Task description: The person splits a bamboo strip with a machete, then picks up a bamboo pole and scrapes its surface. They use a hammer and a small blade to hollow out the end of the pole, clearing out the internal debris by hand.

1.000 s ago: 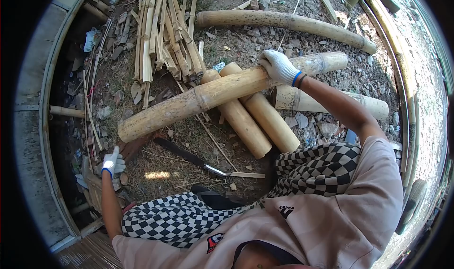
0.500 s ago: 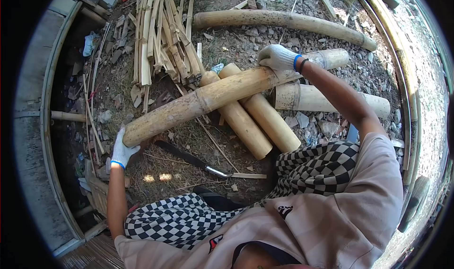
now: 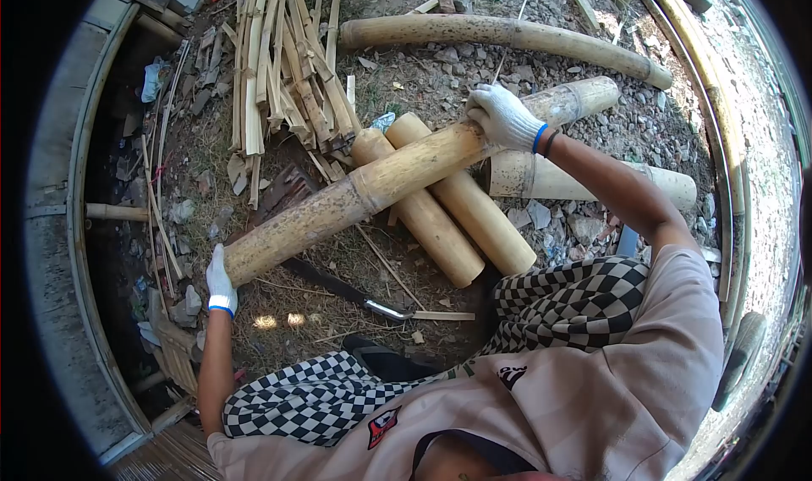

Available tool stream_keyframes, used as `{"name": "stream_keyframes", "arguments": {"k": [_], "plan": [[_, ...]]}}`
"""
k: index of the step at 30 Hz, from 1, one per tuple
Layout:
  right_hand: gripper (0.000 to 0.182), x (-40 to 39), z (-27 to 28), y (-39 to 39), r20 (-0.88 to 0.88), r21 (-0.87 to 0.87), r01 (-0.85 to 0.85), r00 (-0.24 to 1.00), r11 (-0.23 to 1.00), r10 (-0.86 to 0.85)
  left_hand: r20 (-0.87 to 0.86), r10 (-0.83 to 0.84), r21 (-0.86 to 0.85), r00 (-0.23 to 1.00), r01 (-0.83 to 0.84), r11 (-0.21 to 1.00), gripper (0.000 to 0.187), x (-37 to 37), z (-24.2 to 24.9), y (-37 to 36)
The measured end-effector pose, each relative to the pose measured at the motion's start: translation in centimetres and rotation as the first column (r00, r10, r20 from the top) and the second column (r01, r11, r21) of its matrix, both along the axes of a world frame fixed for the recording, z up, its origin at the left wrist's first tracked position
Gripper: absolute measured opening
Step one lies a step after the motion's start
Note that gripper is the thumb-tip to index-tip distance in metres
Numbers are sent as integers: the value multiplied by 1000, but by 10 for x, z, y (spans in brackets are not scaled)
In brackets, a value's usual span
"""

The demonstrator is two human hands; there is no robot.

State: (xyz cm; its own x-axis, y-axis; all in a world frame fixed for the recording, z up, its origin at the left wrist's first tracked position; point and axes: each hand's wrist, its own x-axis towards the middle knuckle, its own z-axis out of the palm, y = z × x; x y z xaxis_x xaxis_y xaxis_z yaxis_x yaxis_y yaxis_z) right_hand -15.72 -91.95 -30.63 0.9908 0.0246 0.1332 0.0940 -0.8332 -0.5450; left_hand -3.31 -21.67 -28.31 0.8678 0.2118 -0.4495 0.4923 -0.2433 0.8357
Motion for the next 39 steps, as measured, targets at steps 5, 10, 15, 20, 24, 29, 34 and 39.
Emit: {"name": "stream_keyframes", "arguments": {"k": [5,10,15,20,24,29,34,39], "plan": [[13,15,3,35,108,64,-45,993,997,38,201,71,0,977,-72,997,42,12,37,54],[10,3,10,74,160,115,-113,983,987,94,229,195,-48,954,-189,981,37,-28,58,79],[12,6,11,62,68,276,-140,990,951,126,103,194,-62,976,-188,980,39,-73,14,101],[22,15,19,35,-17,444,-65,997,894,81,-83,144,-166,986,-156,974,47,-106,-13,102],[23,9,35,34,72,197,-143,989,970,131,-245,204,-155,948,-246,957,44,-118,20,56],[34,17,44,57,-76,-236,-231,973,944,219,-65,124,-153,990,-132,979,37,-115,8,74],[30,5,32,76,-121,-383,-205,978,901,171,-19,82,-128,996,-83,988,34,-122,13,79],[26,0,35,66,-115,-164,-176,981,971,158,-38,54,-75,998,-57,996,38,-138,14,69]]}}
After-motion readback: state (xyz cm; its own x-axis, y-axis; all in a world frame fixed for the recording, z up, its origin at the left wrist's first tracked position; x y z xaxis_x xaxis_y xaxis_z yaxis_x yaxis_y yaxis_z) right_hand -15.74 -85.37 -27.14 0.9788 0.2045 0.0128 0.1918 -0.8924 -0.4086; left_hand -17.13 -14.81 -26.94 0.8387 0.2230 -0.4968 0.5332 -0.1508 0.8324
